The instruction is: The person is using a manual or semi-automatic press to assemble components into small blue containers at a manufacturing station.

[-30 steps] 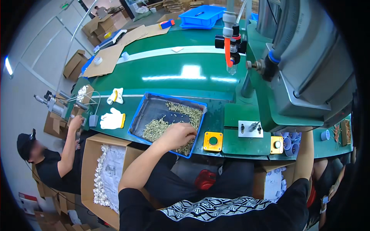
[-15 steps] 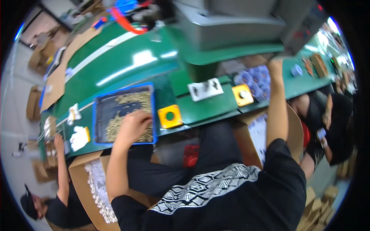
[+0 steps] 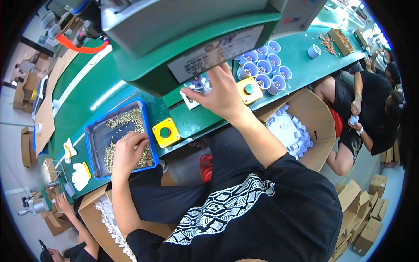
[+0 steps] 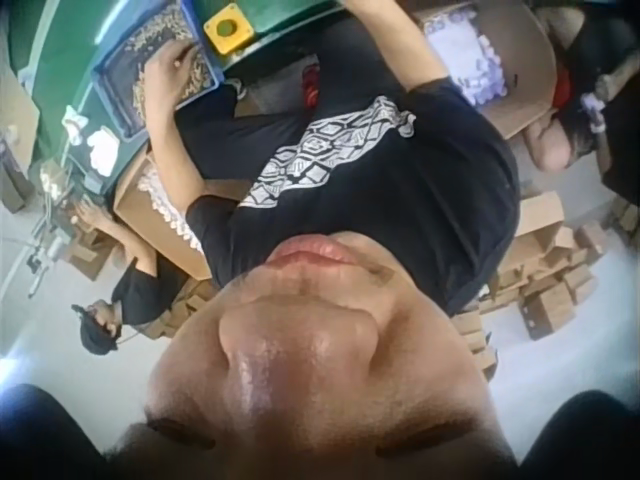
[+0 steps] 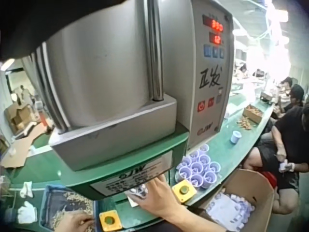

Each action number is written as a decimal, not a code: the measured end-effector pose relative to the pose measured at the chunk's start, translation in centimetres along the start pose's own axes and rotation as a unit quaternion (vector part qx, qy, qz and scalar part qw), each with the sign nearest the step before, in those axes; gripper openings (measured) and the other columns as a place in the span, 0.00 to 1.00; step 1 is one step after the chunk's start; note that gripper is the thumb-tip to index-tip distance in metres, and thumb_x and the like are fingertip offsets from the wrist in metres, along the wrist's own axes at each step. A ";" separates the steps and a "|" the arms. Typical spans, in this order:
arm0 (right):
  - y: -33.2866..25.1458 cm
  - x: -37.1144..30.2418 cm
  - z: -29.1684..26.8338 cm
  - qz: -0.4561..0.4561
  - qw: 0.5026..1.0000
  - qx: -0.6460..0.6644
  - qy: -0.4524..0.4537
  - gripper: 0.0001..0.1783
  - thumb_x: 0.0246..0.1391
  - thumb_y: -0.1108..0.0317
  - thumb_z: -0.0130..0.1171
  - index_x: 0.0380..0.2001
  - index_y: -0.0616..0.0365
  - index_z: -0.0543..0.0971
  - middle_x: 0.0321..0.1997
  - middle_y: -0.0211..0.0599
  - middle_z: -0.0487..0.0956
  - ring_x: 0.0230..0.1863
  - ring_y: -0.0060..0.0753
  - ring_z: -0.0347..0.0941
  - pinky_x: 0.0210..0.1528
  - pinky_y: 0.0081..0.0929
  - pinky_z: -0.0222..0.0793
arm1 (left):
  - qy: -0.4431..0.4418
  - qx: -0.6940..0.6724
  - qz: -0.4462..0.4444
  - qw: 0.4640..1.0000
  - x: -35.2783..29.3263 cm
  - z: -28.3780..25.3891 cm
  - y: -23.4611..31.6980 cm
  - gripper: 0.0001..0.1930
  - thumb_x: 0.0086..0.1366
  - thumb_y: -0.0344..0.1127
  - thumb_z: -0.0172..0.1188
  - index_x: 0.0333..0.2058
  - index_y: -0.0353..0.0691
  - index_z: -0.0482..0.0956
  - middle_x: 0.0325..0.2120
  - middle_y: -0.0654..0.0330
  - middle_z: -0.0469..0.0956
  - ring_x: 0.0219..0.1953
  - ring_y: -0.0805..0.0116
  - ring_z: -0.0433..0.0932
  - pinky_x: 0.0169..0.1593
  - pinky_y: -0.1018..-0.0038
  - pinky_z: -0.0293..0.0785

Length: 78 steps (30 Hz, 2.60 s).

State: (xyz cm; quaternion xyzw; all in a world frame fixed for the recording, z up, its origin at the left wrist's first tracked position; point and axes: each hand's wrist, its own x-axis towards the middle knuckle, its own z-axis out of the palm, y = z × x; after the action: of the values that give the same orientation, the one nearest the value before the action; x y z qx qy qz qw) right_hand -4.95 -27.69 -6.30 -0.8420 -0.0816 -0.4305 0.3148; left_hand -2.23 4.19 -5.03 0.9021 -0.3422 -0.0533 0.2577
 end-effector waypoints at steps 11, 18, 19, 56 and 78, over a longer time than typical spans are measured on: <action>-0.2 0.2 -0.4 0.010 0.999 -0.035 -0.023 0.36 0.42 0.58 0.78 0.53 0.61 0.75 0.50 0.41 0.80 0.51 0.48 0.73 0.52 0.40 0.72 | 0.031 0.000 0.026 0.999 0.2 -0.3 0.1 0.05 0.59 0.24 0.68 0.35 0.32 0.84 0.32 0.53 0.83 0.33 0.58 0.84 0.38 0.68 0.79; 2.9 -4.7 -5.5 0.034 0.999 -0.004 0.011 0.26 0.49 0.63 0.70 0.50 0.64 0.77 0.44 0.46 0.81 0.50 0.51 0.74 0.57 0.43 0.68 | 0.074 0.008 0.202 0.977 1.0 1.7 3.0 0.07 0.55 0.24 0.69 0.34 0.35 0.83 0.36 0.55 0.84 0.40 0.55 0.83 0.43 0.64 0.80; 4.1 -6.5 -6.4 0.034 0.997 -0.062 -0.002 0.22 0.50 0.65 0.68 0.47 0.63 0.78 0.42 0.45 0.81 0.48 0.51 0.75 0.55 0.43 0.69 | 0.078 0.037 0.213 0.973 0.9 1.9 3.3 0.07 0.54 0.24 0.69 0.34 0.35 0.83 0.36 0.55 0.84 0.40 0.55 0.83 0.43 0.64 0.81; 8.6 -9.3 -6.0 -0.044 0.998 0.035 0.038 0.04 0.49 0.73 0.57 0.30 0.60 0.79 0.37 0.40 0.82 0.43 0.48 0.75 0.51 0.42 0.68 | 0.116 0.131 0.196 0.965 6.1 -0.8 4.9 0.03 0.58 0.26 0.67 0.31 0.39 0.84 0.29 0.56 0.83 0.35 0.53 0.81 0.41 0.62 0.79; 8.3 -9.1 -5.5 -0.047 0.997 -0.037 0.053 0.06 0.51 0.69 0.58 0.25 0.60 0.80 0.38 0.39 0.82 0.44 0.46 0.74 0.51 0.39 0.69 | 0.062 -0.117 0.227 0.965 17.5 -0.7 7.6 0.18 0.60 0.39 0.75 0.46 0.39 0.85 0.39 0.59 0.86 0.39 0.68 0.83 0.46 0.72 0.80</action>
State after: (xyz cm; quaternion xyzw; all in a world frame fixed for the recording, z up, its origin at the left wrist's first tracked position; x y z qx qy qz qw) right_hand -10.86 -36.28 -14.83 -0.8242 -0.0883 -0.4916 0.2669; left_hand 6.80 -11.57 0.76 0.7657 -0.5128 0.0230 0.3875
